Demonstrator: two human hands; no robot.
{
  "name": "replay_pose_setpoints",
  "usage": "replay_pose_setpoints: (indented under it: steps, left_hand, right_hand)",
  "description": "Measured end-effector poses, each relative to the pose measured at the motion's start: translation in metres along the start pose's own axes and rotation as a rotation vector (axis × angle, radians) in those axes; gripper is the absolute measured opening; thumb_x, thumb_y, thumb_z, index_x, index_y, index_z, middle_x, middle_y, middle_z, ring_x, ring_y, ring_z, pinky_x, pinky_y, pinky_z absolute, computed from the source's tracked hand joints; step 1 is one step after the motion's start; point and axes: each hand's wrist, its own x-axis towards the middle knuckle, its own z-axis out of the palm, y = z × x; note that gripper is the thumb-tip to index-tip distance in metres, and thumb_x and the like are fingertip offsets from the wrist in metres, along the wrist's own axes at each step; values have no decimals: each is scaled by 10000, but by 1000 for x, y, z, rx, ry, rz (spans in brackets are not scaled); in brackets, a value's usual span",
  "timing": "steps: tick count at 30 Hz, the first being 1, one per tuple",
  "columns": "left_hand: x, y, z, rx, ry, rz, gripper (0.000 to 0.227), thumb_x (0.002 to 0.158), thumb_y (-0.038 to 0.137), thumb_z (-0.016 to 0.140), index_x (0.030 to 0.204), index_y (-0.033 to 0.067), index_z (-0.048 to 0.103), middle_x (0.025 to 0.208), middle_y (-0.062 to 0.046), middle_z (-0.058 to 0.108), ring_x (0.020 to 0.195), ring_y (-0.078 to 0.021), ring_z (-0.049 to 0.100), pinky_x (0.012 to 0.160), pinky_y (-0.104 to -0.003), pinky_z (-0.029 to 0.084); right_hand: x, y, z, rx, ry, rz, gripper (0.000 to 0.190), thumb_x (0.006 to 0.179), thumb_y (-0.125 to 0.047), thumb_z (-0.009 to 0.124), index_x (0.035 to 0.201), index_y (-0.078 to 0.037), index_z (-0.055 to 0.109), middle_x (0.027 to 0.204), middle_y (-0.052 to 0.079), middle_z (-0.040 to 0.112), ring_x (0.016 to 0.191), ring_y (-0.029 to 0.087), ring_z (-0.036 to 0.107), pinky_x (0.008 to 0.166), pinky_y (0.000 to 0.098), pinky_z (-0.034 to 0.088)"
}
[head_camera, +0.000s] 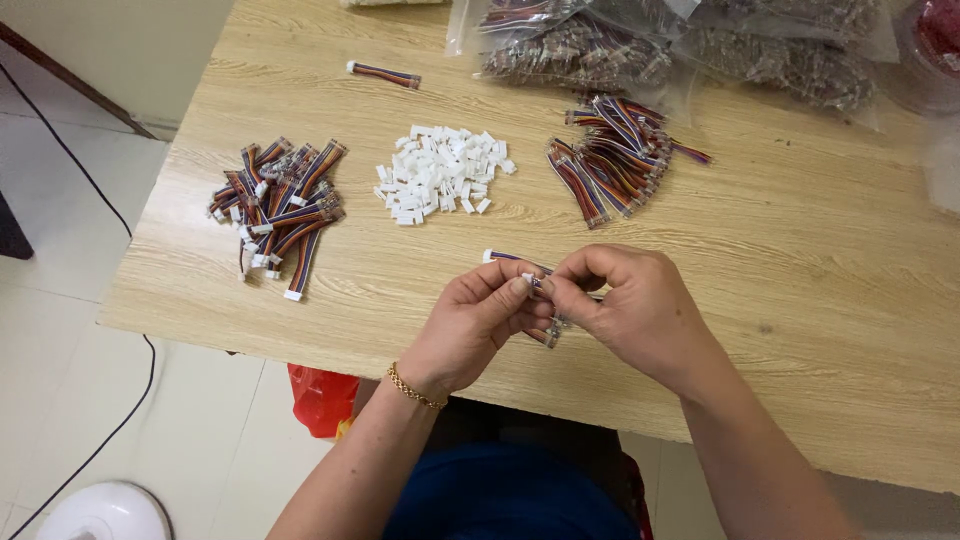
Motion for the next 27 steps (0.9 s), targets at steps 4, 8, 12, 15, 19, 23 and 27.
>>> replay_pose_setpoints:
  steps: [4, 8, 12, 15, 19, 23, 27]
  left_hand:
    - [-2, 3, 4, 17, -5, 7, 192, 959, 122, 576, 1080, -25, 591, 938, -135, 684, 827, -201, 721, 744, -310, 623]
    - [-5, 4, 8, 78, 9, 34, 193, 966, 111, 559, 1090, -35, 586, 949, -145, 680, 834, -222, 720, 747, -335, 625]
    - [-5, 5, 10, 145, 23, 83, 198, 973, 106, 548, 1107, -35, 581, 966, -133, 680, 848, -219, 720, 759, -335, 619]
    - [-4, 3, 6, 170, 30, 99, 207, 969, 108, 552, 1108, -42, 585, 978, -142, 684, 867, -223, 717, 790, -355, 613]
    - [-4, -3, 7, 89, 29, 90, 198, 971, 102, 546, 1100, -44, 581, 961, -147, 676, 843, -228, 719, 767, -343, 617]
    - [-2, -7, 6, 13, 10, 44, 194, 968, 111, 554, 1098, -30, 582, 958, -143, 684, 834, -217, 725, 741, -309, 623]
    - [-1, -5, 9, 11, 16, 28, 195, 968, 110, 556, 1101, -29, 589, 952, -138, 687, 820, -198, 722, 731, -289, 619]
  right_hand:
    - [1, -3, -1, 10, -2, 22, 53, 797, -82, 734, 748, -68, 719, 612, 81, 683, 617, 154, 631, 628, 317, 530]
    - [1, -3, -1, -21, 6, 11, 54, 793, -75, 731, 744, -64, 708, 610, 98, 679, 612, 189, 653, 616, 330, 531]
    - [0, -7, -1, -54, 24, -3, 72, 804, -90, 724, 732, -94, 715, 601, 60, 689, 610, 174, 673, 617, 294, 537]
    - [0, -7, -1, -20, 30, 38, 67, 802, -88, 721, 736, -85, 714, 610, 72, 678, 622, 158, 653, 642, 301, 536]
    - [1, -4, -2, -39, 27, 10, 86, 807, -87, 725, 726, -71, 701, 602, 79, 670, 611, 174, 646, 630, 312, 531]
    - [-1, -2, -4, 2, 15, 39, 78, 792, -87, 730, 719, -78, 704, 598, 70, 675, 611, 157, 638, 629, 314, 534]
    - [-1, -2, -5, -26, 26, 14, 80, 781, -81, 735, 711, -74, 699, 593, 82, 673, 605, 172, 650, 619, 316, 532]
